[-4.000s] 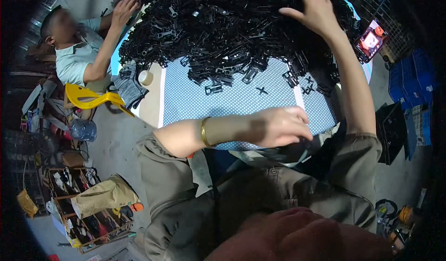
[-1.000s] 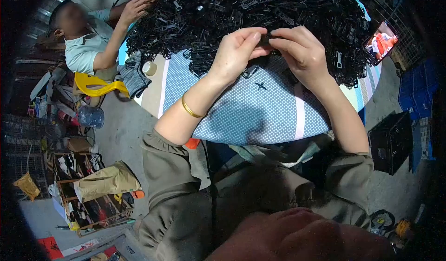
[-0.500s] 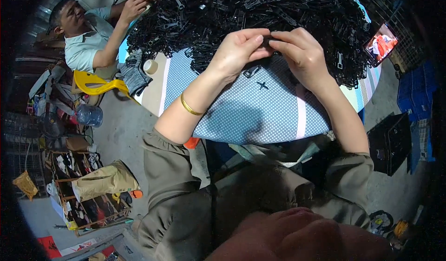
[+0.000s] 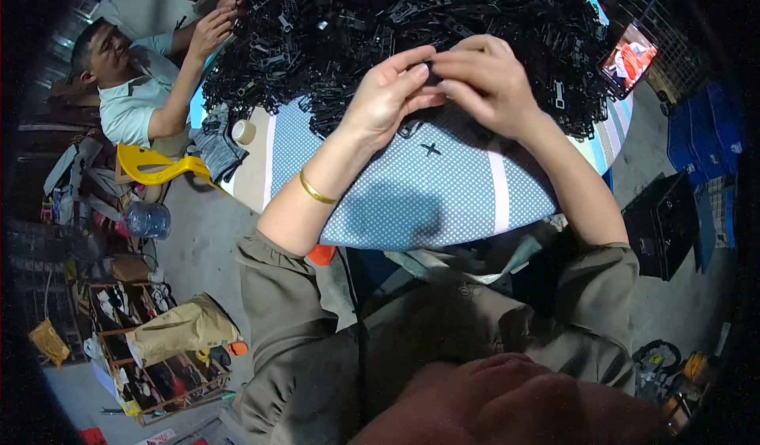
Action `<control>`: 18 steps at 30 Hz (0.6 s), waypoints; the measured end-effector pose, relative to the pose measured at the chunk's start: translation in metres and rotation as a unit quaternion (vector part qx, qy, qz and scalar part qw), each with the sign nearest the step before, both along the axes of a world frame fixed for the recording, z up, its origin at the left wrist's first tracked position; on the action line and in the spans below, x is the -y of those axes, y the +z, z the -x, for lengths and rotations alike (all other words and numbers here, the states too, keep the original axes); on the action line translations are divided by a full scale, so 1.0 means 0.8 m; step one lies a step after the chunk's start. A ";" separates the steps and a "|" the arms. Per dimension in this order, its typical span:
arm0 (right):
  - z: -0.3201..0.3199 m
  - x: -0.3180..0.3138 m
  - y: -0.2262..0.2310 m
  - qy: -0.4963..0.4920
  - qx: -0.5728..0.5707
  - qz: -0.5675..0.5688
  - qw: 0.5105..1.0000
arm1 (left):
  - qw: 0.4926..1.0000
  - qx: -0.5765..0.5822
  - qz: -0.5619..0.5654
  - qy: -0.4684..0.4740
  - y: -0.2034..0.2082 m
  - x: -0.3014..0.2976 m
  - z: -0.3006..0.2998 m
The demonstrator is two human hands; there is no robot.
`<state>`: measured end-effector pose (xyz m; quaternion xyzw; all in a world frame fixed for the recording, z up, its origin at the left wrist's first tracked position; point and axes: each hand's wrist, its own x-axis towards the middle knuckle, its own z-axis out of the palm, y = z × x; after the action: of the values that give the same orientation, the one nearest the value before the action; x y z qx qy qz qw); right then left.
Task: Picking and sorting small black plastic components from a pile on a work surface.
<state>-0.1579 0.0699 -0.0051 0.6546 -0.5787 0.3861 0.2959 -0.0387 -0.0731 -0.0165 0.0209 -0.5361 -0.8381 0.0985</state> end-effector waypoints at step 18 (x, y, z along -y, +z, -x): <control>0.126 0.074 0.049 -0.364 0.126 -0.139 0.912 | 0.993 0.063 0.101 0.014 -0.011 -0.008 0.000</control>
<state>-0.2585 0.0109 0.0345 0.3791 -0.8569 0.2468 0.2470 -0.0389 -0.0666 -0.0256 0.0705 -0.6228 -0.7753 0.0778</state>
